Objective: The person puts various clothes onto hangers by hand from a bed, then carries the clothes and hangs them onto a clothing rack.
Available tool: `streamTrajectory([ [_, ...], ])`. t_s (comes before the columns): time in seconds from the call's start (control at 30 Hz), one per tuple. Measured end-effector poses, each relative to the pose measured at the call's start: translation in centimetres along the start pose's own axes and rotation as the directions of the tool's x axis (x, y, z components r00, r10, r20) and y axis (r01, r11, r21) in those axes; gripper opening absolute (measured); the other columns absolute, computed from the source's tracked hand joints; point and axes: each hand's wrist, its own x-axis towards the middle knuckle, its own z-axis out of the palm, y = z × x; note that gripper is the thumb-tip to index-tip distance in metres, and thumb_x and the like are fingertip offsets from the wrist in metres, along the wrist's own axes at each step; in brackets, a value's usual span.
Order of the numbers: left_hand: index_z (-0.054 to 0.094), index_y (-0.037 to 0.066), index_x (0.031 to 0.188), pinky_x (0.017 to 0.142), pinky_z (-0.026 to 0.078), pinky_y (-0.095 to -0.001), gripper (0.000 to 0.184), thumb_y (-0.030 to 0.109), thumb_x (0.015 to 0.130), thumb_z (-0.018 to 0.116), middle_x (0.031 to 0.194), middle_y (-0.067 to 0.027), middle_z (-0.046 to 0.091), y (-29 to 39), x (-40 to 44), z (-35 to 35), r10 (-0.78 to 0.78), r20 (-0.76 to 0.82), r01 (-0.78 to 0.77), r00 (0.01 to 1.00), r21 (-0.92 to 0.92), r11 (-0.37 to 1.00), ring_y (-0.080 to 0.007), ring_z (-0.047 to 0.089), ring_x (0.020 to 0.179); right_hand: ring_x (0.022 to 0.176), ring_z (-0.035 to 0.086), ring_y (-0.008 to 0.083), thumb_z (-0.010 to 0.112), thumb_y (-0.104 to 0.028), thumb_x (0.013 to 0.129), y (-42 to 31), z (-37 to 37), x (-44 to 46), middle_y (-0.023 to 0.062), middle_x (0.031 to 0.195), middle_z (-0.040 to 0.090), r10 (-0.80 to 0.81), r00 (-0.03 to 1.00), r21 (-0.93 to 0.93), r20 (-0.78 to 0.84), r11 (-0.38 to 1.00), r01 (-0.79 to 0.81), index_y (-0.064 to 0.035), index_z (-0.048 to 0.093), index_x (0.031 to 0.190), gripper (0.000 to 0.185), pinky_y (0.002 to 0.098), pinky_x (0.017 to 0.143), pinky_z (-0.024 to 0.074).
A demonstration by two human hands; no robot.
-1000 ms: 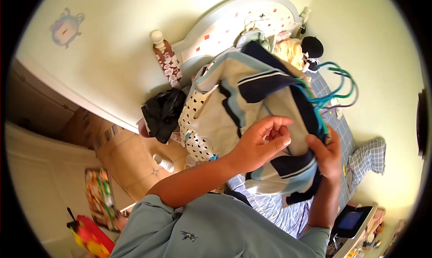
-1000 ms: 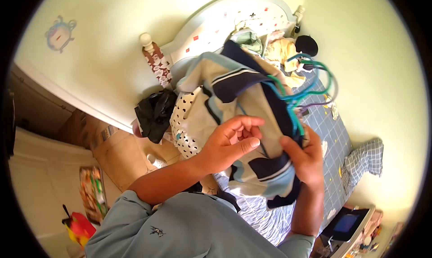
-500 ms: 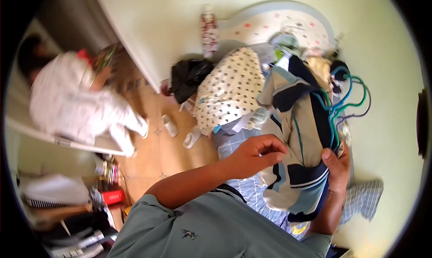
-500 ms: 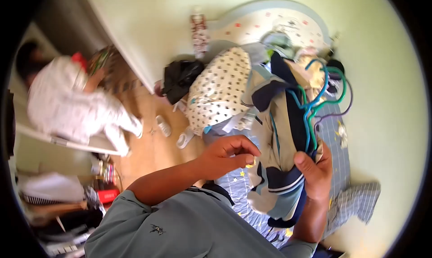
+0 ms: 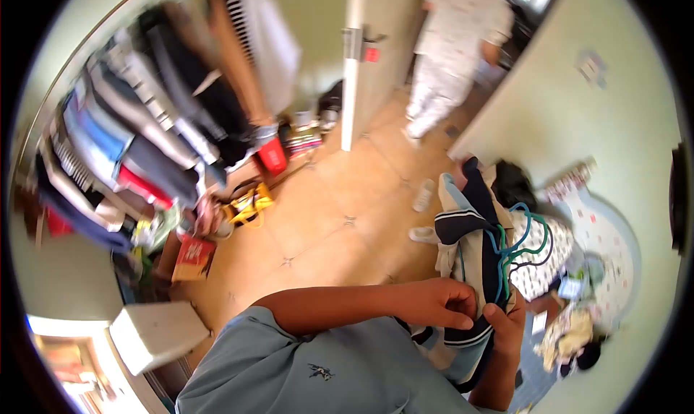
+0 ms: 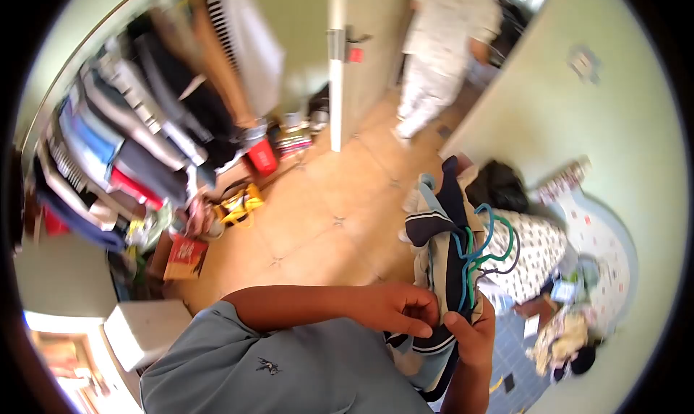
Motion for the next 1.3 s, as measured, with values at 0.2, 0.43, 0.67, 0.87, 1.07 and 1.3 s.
streamTrajectory([
  [0.2,0.061,0.004,0.103,0.071,0.046,-0.0238,0.018,0.019,0.095,0.067,0.090,0.0016,0.062,3.5,-17.9,-0.4,0.105,-0.311,-0.089,0.945,0.067,0.994,-0.0053,0.055,0.081,0.092,0.062,0.0109,0.076,-0.013,0.079,0.7,16.3,2.3,0.0042,0.105,0.068,0.021,0.924,-0.004,0.383,1.000,-0.021,0.0036,0.058,0.120,0.047,0.0268,0.084,0.0485],
  [0.43,0.064,0.003,0.107,0.075,0.047,-0.0261,0.017,0.014,0.094,0.068,0.091,0.0008,0.064,7.1,-33.3,1.9,0.302,-0.647,-0.211,0.701,0.216,0.953,-0.0067,0.057,0.085,0.090,0.061,0.0106,0.075,-0.014,0.076,0.0,33.1,5.4,0.0027,0.101,0.067,0.132,0.624,-0.112,0.770,0.991,-0.073,0.0023,0.059,0.118,0.047,0.0267,0.083,0.0476],
  [0.67,0.062,0.001,0.105,0.079,0.048,-0.0259,0.015,0.008,0.093,0.068,0.092,0.0002,0.062,8.3,-45.2,3.8,0.482,-0.855,-0.116,0.191,0.468,0.876,-0.0078,0.057,0.087,0.104,0.060,0.0125,0.072,-0.012,0.085,2.2,51.2,7.1,0.0046,0.115,0.064,0.123,0.144,-0.111,0.982,0.990,-0.091,0.0021,0.053,0.131,0.052,0.0295,0.094,0.0456],
  [0.87,0.054,0.006,0.090,0.061,0.042,-0.0216,0.016,0.012,0.095,0.068,0.081,0.0042,0.056,8.9,-52.1,7.1,0.363,-0.860,-0.245,-0.359,0.463,0.852,-0.0027,0.051,0.072,0.095,0.057,0.0079,0.068,-0.013,0.089,5.7,67.9,3.8,-0.0008,0.108,0.064,0.121,-0.153,-0.135,0.981,0.988,-0.081,-0.0023,0.060,0.124,0.038,0.0258,0.087,0.0460],
  [1.07,0.046,0.002,0.108,0.068,0.051,-0.0330,0.058,0.040,0.081,0.081,0.092,-0.0100,0.059,8.7,-61.5,9.3,0.515,-0.510,0.404,-0.689,0.319,0.857,-0.0178,0.060,0.074,0.090,0.058,0.0066,0.066,-0.015,0.093,9.3,81.0,-5.6,-0.0016,0.103,0.065,0.077,-0.219,-0.138,0.973,0.950,-0.280,-0.0038,0.061,0.118,0.028,0.0241,0.081,0.0473],
  [1.3,0.038,-0.002,0.129,0.077,0.056,-0.0367,0.085,0.039,0.073,0.086,0.112,-0.0173,0.054,11.8,-76.1,13.1,0.578,-0.463,0.638,-0.672,0.035,0.769,-0.0258,0.059,0.095,0.074,0.054,0.0046,0.064,-0.016,0.095,12.6,94.5,-15.4,-0.0040,0.087,0.063,-0.076,0.035,0.081,0.997,0.975,-0.206,-0.0062,0.064,0.103,0.013,0.0231,0.067,0.0455],
])
